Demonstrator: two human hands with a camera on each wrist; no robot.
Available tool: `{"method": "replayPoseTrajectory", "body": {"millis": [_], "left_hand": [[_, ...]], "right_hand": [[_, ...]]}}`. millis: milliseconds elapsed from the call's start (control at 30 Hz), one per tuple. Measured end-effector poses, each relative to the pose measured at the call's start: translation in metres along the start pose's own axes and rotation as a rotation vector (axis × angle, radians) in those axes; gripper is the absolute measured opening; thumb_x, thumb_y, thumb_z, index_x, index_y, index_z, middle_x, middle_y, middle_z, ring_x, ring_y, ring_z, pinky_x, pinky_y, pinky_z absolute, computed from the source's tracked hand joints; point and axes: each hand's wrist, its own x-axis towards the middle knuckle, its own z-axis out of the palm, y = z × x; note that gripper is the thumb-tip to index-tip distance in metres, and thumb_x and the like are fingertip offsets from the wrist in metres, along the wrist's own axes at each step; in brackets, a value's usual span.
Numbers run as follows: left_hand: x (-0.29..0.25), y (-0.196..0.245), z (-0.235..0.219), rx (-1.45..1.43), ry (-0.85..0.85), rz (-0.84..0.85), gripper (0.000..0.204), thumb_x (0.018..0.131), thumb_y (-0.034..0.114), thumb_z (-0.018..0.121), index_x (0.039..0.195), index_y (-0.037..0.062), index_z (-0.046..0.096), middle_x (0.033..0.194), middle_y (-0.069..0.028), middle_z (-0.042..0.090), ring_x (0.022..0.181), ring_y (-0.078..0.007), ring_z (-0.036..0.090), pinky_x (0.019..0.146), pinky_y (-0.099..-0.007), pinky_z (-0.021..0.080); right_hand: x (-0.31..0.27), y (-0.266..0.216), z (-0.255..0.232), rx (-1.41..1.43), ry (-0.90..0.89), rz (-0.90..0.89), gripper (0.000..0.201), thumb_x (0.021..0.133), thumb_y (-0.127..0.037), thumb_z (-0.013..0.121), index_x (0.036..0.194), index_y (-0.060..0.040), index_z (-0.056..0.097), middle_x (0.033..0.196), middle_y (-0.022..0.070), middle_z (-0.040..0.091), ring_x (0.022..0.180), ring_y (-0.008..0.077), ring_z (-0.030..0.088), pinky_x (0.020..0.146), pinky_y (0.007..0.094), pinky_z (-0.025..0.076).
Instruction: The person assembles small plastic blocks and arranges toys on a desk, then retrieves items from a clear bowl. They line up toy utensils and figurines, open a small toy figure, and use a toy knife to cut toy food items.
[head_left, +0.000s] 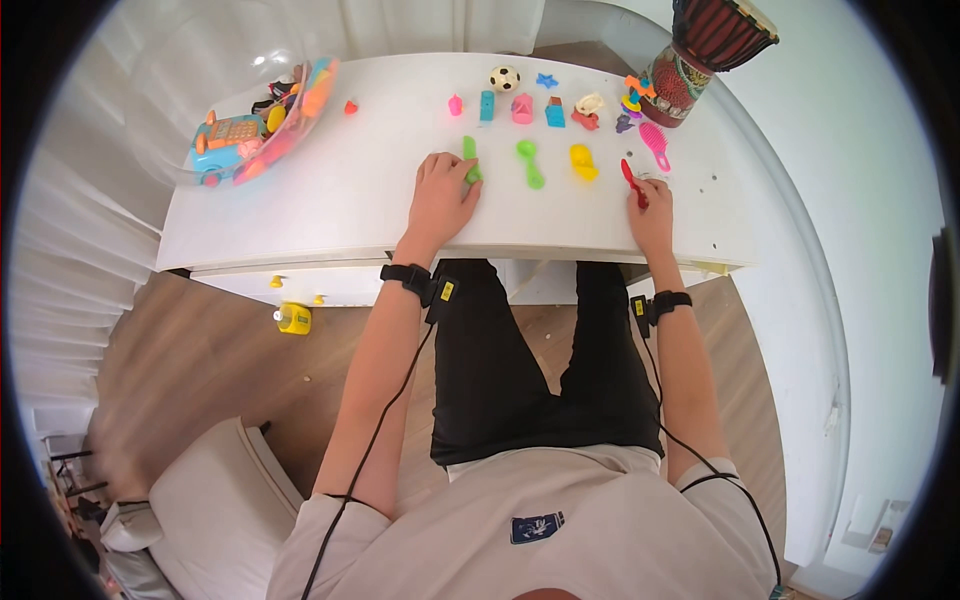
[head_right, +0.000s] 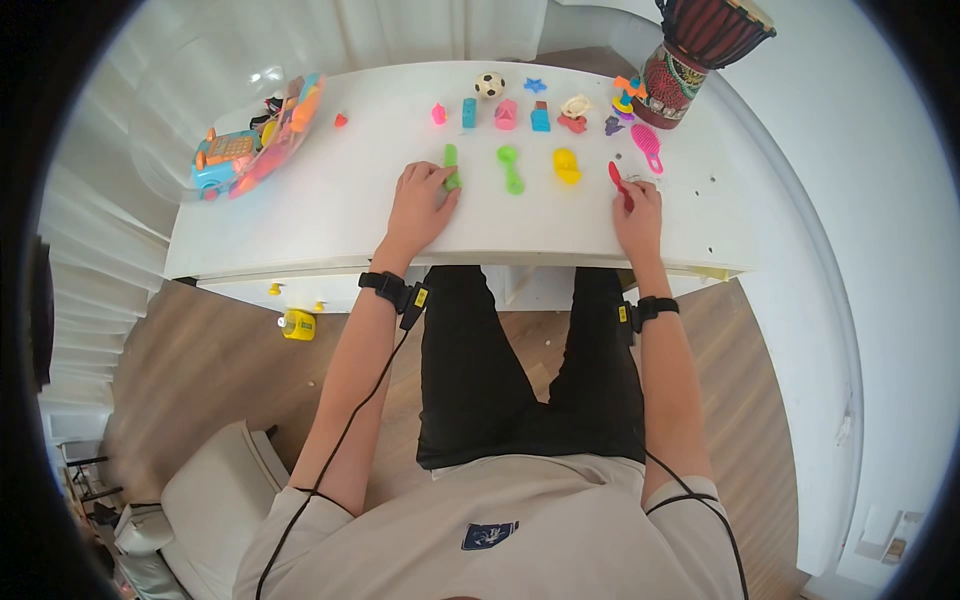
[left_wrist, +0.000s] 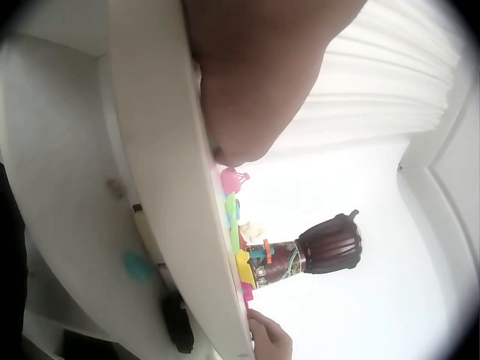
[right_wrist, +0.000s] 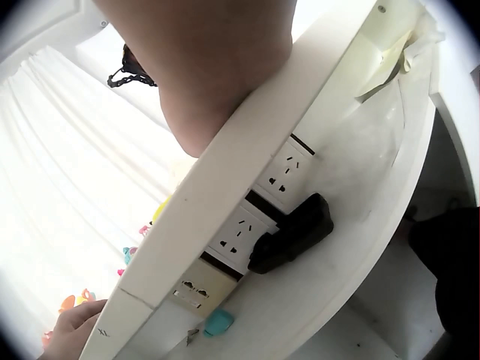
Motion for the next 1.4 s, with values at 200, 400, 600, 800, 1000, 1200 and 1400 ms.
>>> {"method": "replayPoseTrajectory", "body": {"millis": [200, 400, 600, 800, 1000, 1200, 1400], "left_hand": [[0.002, -0.002, 0.001, -0.003, -0.003, -0.024, 0.030, 0.087, 0.014, 0.074, 0.116, 0.0053, 0.071, 0.110, -0.0114, 0.063, 0.115, -0.0316, 0.056, 0.107, -0.0457, 0.044], [0.006, 0.007, -0.003, 0.033, -0.035, -0.038, 0.029, 0.085, 0.020, 0.079, 0.111, 0.0083, 0.073, 0.106, -0.0099, 0.064, 0.115, -0.0312, 0.057, 0.107, -0.0459, 0.043], [0.002, 0.001, -0.001, 0.005, -0.030, -0.026, 0.030, 0.080, 0.019, 0.085, 0.106, 0.0081, 0.075, 0.100, -0.0084, 0.066, 0.109, -0.0307, 0.060, 0.099, -0.0433, 0.048], [0.006, 0.012, -0.004, -0.041, -0.013, -0.106, 0.026, 0.081, 0.013, 0.084, 0.104, 0.0056, 0.075, 0.102, -0.0103, 0.067, 0.106, -0.0310, 0.062, 0.094, -0.0414, 0.053], [0.002, 0.009, 0.002, 0.080, 0.012, 0.004, 0.029, 0.084, 0.012, 0.083, 0.111, 0.0034, 0.074, 0.108, -0.0112, 0.070, 0.109, -0.0303, 0.066, 0.096, -0.0401, 0.054], [0.003, 0.022, -0.004, 0.043, -0.025, -0.156, 0.034, 0.087, 0.012, 0.081, 0.118, 0.0044, 0.071, 0.108, -0.0110, 0.069, 0.104, -0.0292, 0.066, 0.091, -0.0397, 0.055], [0.002, 0.022, -0.003, 0.088, 0.057, -0.071, 0.034, 0.087, 0.011, 0.080, 0.119, 0.0039, 0.071, 0.110, -0.0111, 0.069, 0.104, -0.0292, 0.066, 0.091, -0.0392, 0.056]], "right_hand": [[0.000, -0.006, -0.001, 0.051, 0.029, 0.049, 0.027, 0.092, -0.006, 0.068, 0.118, -0.0005, 0.066, 0.108, 0.0154, 0.063, 0.094, 0.0298, 0.062, 0.084, 0.0402, 0.054], [-0.002, -0.012, -0.006, 0.115, 0.022, 0.051, 0.019, 0.092, -0.008, 0.070, 0.110, -0.0025, 0.069, 0.103, 0.0124, 0.063, 0.082, 0.0263, 0.062, 0.077, 0.0377, 0.053], [-0.002, -0.026, -0.013, 0.138, -0.031, 0.155, 0.017, 0.091, -0.009, 0.071, 0.107, -0.0038, 0.068, 0.101, 0.0117, 0.064, 0.082, 0.0262, 0.062, 0.079, 0.0391, 0.053], [-0.003, -0.018, -0.009, 0.096, -0.013, 0.104, 0.023, 0.088, -0.006, 0.069, 0.111, -0.0048, 0.066, 0.106, 0.0119, 0.066, 0.098, 0.0323, 0.061, 0.090, 0.0448, 0.050], [-0.005, -0.018, -0.008, 0.075, 0.165, 0.091, 0.024, 0.088, -0.007, 0.071, 0.111, -0.0047, 0.066, 0.105, 0.0114, 0.066, 0.101, 0.0332, 0.060, 0.090, 0.0443, 0.050], [-0.005, -0.019, -0.009, 0.110, 0.066, 0.164, 0.025, 0.087, -0.009, 0.074, 0.110, -0.0051, 0.066, 0.105, 0.0107, 0.067, 0.103, 0.0324, 0.060, 0.090, 0.0435, 0.050], [-0.002, -0.025, -0.012, 0.066, 0.186, 0.143, 0.023, 0.087, -0.009, 0.077, 0.108, -0.0057, 0.068, 0.102, 0.0089, 0.067, 0.096, 0.0288, 0.061, 0.087, 0.0411, 0.051]]}}
